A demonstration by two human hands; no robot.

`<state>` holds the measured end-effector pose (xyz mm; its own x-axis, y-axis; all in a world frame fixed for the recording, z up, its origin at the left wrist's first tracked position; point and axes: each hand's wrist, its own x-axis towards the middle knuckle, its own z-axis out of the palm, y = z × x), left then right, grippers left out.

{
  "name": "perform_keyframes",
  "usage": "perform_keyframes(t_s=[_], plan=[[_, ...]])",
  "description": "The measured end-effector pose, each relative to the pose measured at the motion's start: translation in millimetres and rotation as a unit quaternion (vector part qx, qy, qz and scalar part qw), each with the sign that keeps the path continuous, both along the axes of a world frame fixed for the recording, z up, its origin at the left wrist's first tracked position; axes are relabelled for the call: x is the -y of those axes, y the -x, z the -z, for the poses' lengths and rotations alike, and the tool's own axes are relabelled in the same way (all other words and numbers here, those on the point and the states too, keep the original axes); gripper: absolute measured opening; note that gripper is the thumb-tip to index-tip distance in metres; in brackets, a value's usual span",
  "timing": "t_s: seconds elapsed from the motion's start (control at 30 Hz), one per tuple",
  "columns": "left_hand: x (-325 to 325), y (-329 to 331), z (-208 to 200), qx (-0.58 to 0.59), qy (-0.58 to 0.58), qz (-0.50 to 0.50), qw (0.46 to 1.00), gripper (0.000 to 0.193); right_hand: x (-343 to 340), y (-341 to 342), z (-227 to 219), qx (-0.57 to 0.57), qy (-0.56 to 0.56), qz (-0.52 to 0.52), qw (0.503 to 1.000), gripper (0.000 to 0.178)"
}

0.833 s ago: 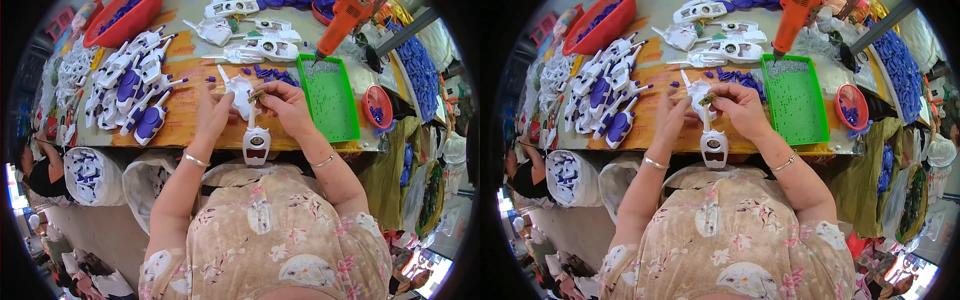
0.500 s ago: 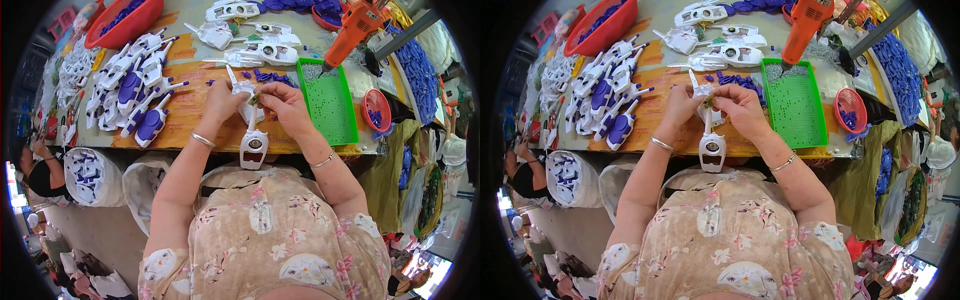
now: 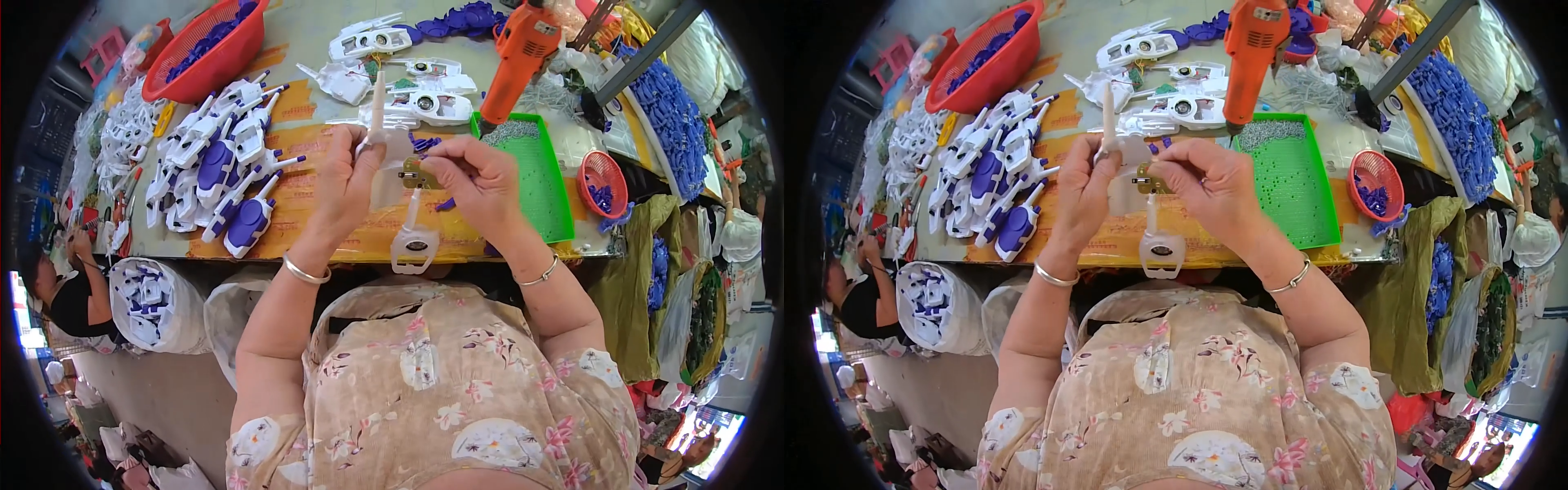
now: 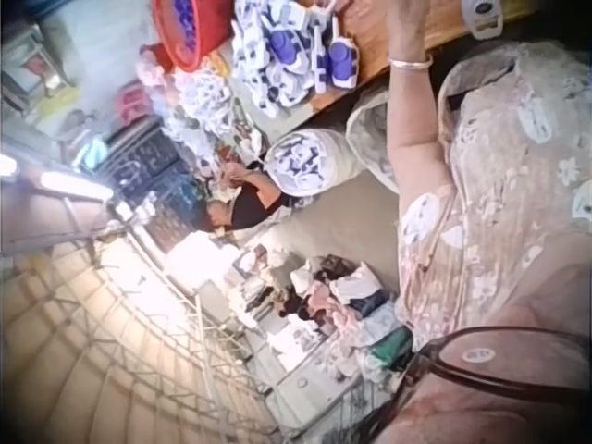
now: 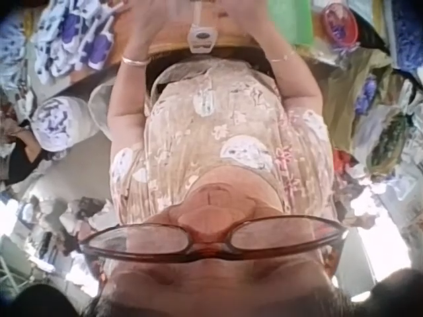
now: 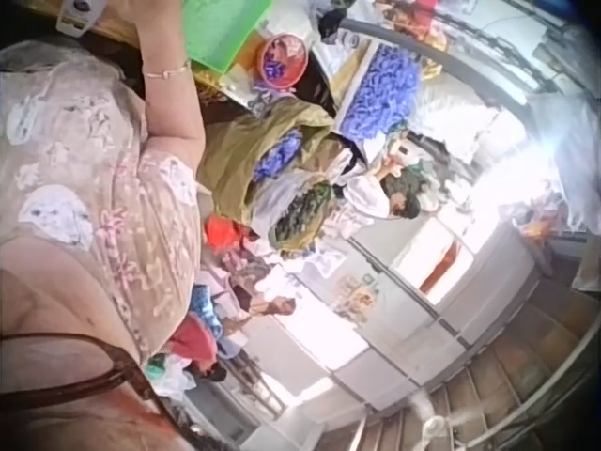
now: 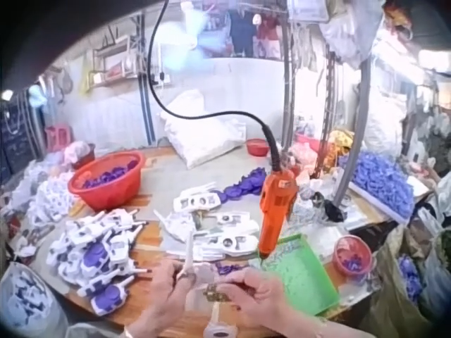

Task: The person assembles plastic toy housings by securing internal components with screws using a handheld power tool.

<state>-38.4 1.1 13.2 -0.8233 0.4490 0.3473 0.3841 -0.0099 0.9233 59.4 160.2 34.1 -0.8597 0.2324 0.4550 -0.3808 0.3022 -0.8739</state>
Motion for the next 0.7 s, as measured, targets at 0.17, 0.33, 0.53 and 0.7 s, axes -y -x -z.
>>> perform_keyframes(t_s=[0.17,0.33,0.53,0.7], plan=[[12,-5,-2,0.252,-0.014,0.128,0.959,0.021,-3,2,5,0.095,0.048,-0.029,0.994,0.007],[17,-23,29,0.486,-0.123,0.185,0.846,0.032,-6,3,36,0.214,0.203,-0.094,0.951,0.013],[21,-36,37,0.48,-0.129,0.199,0.844,0.038,-1,-5,55,0.205,0.183,-0.114,0.955,0.019],[18,-37,53,0.511,-0.164,0.169,0.827,0.038,7,-12,55,0.193,0.127,-0.078,0.97,0.018]])
